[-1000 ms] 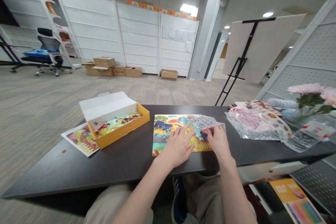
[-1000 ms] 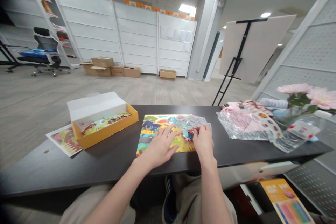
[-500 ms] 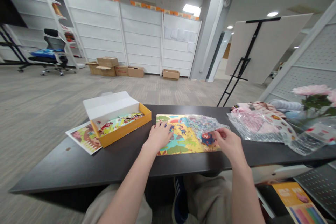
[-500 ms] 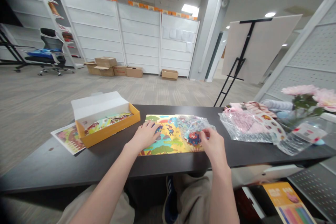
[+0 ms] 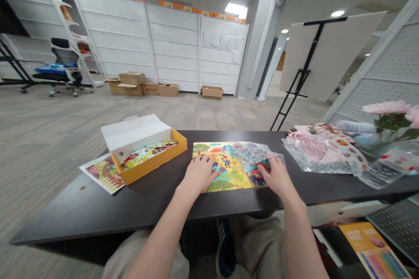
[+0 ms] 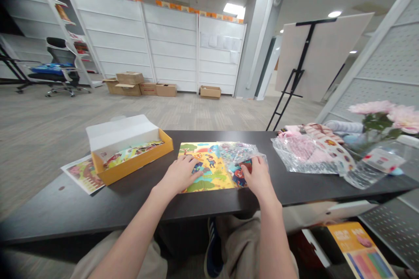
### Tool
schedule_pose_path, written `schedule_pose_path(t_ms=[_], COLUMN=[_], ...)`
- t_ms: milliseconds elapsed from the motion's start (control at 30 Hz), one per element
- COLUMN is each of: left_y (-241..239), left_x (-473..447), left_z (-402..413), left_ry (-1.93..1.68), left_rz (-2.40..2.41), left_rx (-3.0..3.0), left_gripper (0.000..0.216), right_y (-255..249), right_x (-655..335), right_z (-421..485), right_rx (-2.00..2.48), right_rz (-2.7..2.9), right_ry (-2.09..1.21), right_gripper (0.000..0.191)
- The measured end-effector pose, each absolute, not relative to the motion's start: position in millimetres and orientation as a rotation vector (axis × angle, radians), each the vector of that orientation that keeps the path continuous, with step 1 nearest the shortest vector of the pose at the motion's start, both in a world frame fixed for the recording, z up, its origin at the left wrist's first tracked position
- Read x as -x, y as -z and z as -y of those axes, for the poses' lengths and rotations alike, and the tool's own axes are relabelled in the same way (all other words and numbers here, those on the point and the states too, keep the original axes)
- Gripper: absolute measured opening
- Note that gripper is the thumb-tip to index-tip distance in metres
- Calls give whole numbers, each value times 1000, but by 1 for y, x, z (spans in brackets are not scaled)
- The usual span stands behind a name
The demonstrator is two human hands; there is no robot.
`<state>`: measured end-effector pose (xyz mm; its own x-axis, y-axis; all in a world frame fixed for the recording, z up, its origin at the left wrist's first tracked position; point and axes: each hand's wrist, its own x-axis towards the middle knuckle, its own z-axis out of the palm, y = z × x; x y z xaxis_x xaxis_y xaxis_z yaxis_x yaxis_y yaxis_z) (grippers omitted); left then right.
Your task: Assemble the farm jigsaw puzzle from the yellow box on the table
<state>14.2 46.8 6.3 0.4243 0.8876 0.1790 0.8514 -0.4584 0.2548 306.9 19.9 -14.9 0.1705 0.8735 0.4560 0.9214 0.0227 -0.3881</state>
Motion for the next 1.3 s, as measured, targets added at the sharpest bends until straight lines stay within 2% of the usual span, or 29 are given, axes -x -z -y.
schedule_pose_path(t_ms=[200, 433, 633, 833, 1033, 1167, 1300], left_y=[-2, -1, 3, -1, -1, -1, 1], left_x=[-15, -14, -18, -26, -24, -25, -27], left_z=[-47, -49, -50, -49, -49, -46, -44], left_ry=[-486, -447, -515, -348, -348, -439, -483], left_rz=[-1548, -1513, -1547, -1816, -1586, -1455, -1530], left_rx=[-2519, -2559, -2535, -2510, -2603, -2554, -2504], left_gripper=[41, 33, 41, 48, 33, 36, 39], right_y=[22, 7, -5, 1, 10, 10, 7], right_x=[-302, -302, -318, -313, -311, -304, -296], right_z=[-36, -37, 1, 6, -1, -7, -11], right_rx=[1829, 1751, 1751, 1948, 2029, 2070, 2071], right_rz=[1861, 1912, 1933, 1852, 1764, 1720, 1657], right_ry=[17, -69, -200, -226, -106, -136, -175], right_gripper=[30, 33, 21, 34, 33, 27, 26])
